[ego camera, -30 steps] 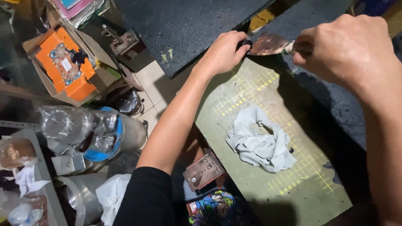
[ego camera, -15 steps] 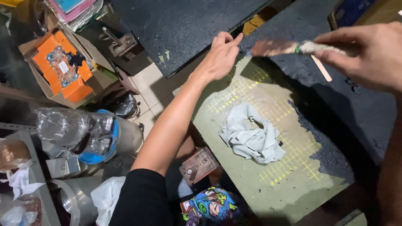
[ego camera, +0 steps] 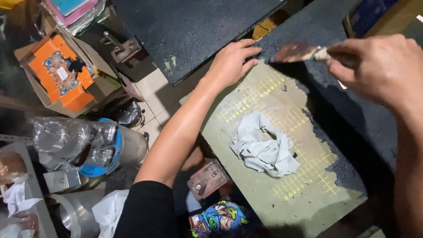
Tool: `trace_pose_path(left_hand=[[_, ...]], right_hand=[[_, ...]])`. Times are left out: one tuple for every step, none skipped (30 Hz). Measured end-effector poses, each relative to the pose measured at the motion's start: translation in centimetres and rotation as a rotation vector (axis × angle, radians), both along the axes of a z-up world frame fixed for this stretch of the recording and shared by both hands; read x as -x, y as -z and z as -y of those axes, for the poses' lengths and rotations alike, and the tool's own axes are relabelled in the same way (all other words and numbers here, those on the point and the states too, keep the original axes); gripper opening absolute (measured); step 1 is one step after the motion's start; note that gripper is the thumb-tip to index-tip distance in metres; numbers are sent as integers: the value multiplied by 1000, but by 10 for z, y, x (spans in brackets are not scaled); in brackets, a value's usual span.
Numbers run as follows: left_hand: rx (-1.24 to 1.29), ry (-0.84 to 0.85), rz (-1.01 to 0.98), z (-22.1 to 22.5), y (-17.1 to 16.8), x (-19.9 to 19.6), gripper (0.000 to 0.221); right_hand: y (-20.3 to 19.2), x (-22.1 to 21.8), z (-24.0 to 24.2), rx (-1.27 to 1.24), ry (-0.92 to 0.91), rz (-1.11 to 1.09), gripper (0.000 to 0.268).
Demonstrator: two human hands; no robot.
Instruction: Scraping and wiping ink residue from a cutting mat using a putty knife and a cloth
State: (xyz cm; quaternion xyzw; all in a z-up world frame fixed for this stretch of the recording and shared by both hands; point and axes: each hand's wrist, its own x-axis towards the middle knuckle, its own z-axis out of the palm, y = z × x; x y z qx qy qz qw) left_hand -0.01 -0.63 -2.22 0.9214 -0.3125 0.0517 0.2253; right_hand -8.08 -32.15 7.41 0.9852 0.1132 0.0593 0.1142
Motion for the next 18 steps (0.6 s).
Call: trace_pose_path(left_hand=[[14,-19,13,2,4,-1,32],[16,-15,4,3,5,4,32],[36,-27,14,3,3,4,29],[56,-39,24,3,1,3,26],[56,-40,23,4,8,-2,26],[-4,-6,154,5,15,-7,19],[-65,28,278,6,24,-9,16],[-65,26,270,7,26,-8,16],[-171,53,302,9,26,-9,16],[-277,81,334,10,25,-10,29],[-277,79,332,10,24,-10,29],[-264,100,363,11,22,-10,21],[-253,122,392,10,19,-9,14],[-255,120,390,8,19,-14,14],[-278,163,348,7,20,-18,25],[-300,205,306,5,21,-23,36],[-300,202,309,6,9,-23,36],[-307,206,152,7,-4,-23,19]], right_hand=[[4,0,0,84,-19,93,34],[5,0,0,86,-15,84,34],[4,-4,-1,30,-39,73,37],[2,-8,-2,-26,-62,62,41],[4,-7,-2,-25,-63,61,41],[6,-6,-3,40,-74,87,39],[10,-3,-2,105,-87,107,38],[10,-1,-5,105,-89,99,38],[8,1,-7,117,-75,99,37],[6,2,-9,129,-62,100,37],[1,5,-13,129,-64,99,37],[-4,8,-17,80,-71,55,38],[-9,11,-22,30,-78,9,40],[-13,15,-27,28,-80,7,40],[-16,19,-32,31,-75,-65,43],[-20,23,-37,35,-70,-137,46],[-19,37,-45,36,-72,-134,46],[-18,51,-54,150,-85,-89,52]])
